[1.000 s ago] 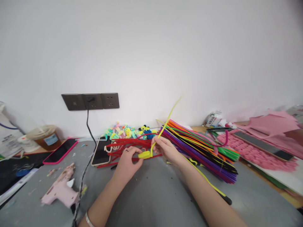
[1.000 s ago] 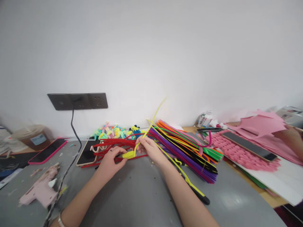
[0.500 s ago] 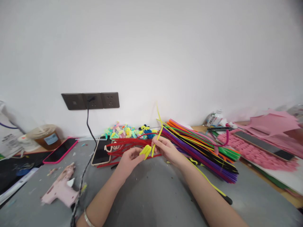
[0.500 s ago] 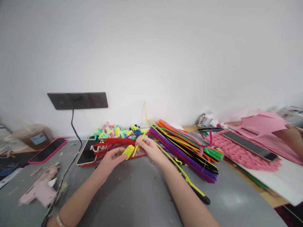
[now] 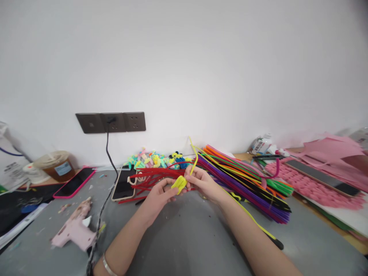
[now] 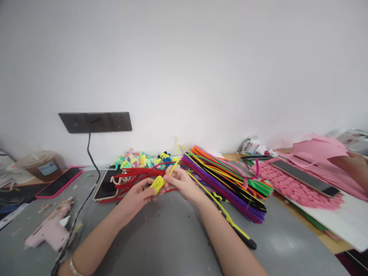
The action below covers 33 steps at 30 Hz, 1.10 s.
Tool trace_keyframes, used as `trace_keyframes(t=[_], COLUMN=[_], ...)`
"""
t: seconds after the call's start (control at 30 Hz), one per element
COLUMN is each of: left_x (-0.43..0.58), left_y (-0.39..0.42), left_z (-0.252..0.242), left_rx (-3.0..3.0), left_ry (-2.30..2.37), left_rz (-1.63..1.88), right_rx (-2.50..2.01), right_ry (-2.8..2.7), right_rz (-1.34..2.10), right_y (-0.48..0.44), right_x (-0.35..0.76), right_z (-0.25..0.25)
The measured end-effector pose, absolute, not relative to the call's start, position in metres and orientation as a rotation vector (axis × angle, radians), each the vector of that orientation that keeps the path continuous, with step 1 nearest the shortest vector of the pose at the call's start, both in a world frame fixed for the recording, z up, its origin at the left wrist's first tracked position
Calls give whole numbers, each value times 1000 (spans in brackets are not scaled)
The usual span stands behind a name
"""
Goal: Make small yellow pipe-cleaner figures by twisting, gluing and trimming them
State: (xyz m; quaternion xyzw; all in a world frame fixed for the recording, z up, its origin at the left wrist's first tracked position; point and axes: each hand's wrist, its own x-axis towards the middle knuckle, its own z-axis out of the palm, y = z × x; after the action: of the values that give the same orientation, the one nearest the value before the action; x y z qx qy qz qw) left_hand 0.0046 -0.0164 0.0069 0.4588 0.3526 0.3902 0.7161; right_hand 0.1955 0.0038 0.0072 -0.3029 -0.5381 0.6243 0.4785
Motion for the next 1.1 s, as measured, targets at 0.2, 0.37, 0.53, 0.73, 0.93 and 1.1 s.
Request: trace_keyframes(t=[0.2, 0.37, 0.53, 0.73, 0.93, 1.1], left_x=[5, 7, 7, 8, 6, 6], left_y=[-15, -15, -17, -16, -13, -10], left_z=[2, 4, 6, 4, 1, -3], left_rx=[1144, 1181, 1182, 1162, 1160, 1054], left_ry=[804, 817, 837, 864, 915, 896], left_rz=[870, 878, 915, 922, 990, 1103], right_rx=[-700, -723, -725, -735, -763, -739], right_ry=[-1279, -1284, -1316, -1333, -1372, -1405], right_rz=[1555, 1539, 1524, 1523, 1493, 1428], right_y=[4, 5, 6, 3, 2, 3], right_x=[194, 193, 193, 191, 192, 192], right_z=[4, 2, 4, 8, 9, 6])
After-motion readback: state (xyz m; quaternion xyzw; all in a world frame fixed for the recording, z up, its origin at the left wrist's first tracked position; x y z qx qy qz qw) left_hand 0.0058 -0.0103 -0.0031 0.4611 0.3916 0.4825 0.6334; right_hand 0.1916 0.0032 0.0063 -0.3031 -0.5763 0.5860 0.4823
